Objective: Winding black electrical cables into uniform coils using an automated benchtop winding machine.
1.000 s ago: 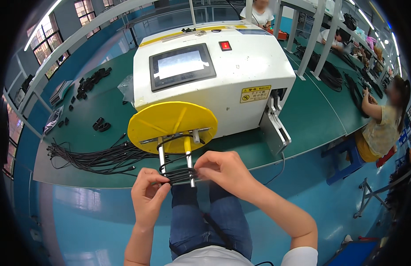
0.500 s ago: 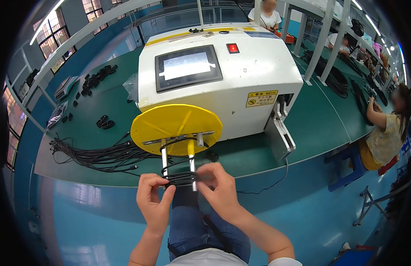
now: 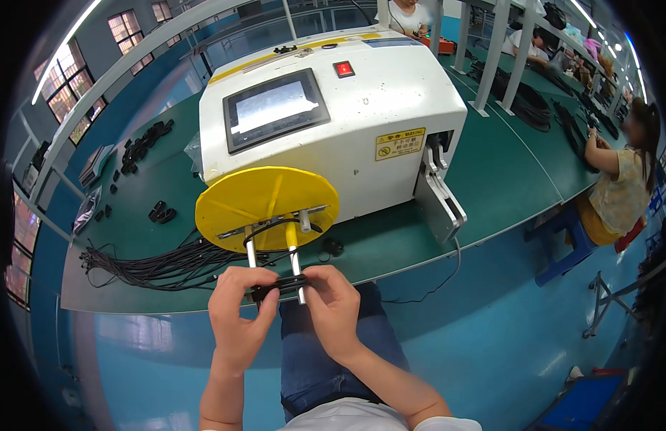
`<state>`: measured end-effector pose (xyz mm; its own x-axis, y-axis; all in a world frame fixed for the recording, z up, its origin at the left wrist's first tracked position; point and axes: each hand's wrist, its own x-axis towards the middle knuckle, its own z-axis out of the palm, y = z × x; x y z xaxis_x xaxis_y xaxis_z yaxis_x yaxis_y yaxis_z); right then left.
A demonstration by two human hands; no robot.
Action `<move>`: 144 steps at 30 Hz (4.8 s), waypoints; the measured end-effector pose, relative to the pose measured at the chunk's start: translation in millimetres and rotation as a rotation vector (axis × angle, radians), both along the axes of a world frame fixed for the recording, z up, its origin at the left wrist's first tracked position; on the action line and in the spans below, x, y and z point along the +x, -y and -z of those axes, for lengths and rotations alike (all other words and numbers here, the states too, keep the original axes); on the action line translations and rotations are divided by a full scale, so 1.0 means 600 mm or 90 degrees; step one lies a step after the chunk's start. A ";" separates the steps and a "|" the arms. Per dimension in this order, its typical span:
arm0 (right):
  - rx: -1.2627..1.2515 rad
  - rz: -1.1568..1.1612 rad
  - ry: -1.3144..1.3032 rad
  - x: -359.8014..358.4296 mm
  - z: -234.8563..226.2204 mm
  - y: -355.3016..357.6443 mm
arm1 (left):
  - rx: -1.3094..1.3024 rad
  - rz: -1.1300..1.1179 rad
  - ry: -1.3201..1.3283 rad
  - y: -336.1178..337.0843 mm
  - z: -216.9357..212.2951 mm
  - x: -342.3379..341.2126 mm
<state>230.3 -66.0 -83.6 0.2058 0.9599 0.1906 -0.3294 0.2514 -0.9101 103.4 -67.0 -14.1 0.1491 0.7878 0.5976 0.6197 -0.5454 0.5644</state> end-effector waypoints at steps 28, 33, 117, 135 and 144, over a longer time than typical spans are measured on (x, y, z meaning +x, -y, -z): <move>-0.067 -0.023 -0.007 0.014 -0.008 0.000 | -0.081 0.199 -0.416 -0.080 -0.081 0.003; -0.064 -0.021 0.062 0.017 -0.013 0.002 | -0.089 0.153 -0.325 -0.061 -0.087 0.004; 0.105 -0.447 0.353 -0.011 -0.033 0.073 | -0.455 0.034 0.439 0.053 0.118 -0.141; 0.170 -0.259 0.592 0.033 0.213 0.080 | -0.543 0.341 0.349 0.053 0.069 0.040; 0.111 -0.430 0.704 0.109 0.116 0.065 | -0.644 0.102 0.206 0.060 0.182 -0.101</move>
<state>295.5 -105.3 -153.0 -0.6479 0.7576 0.0790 0.4607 0.4724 -0.7514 42.8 -103.2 -123.5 0.2456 0.9246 -0.2910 0.3224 0.2052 0.9241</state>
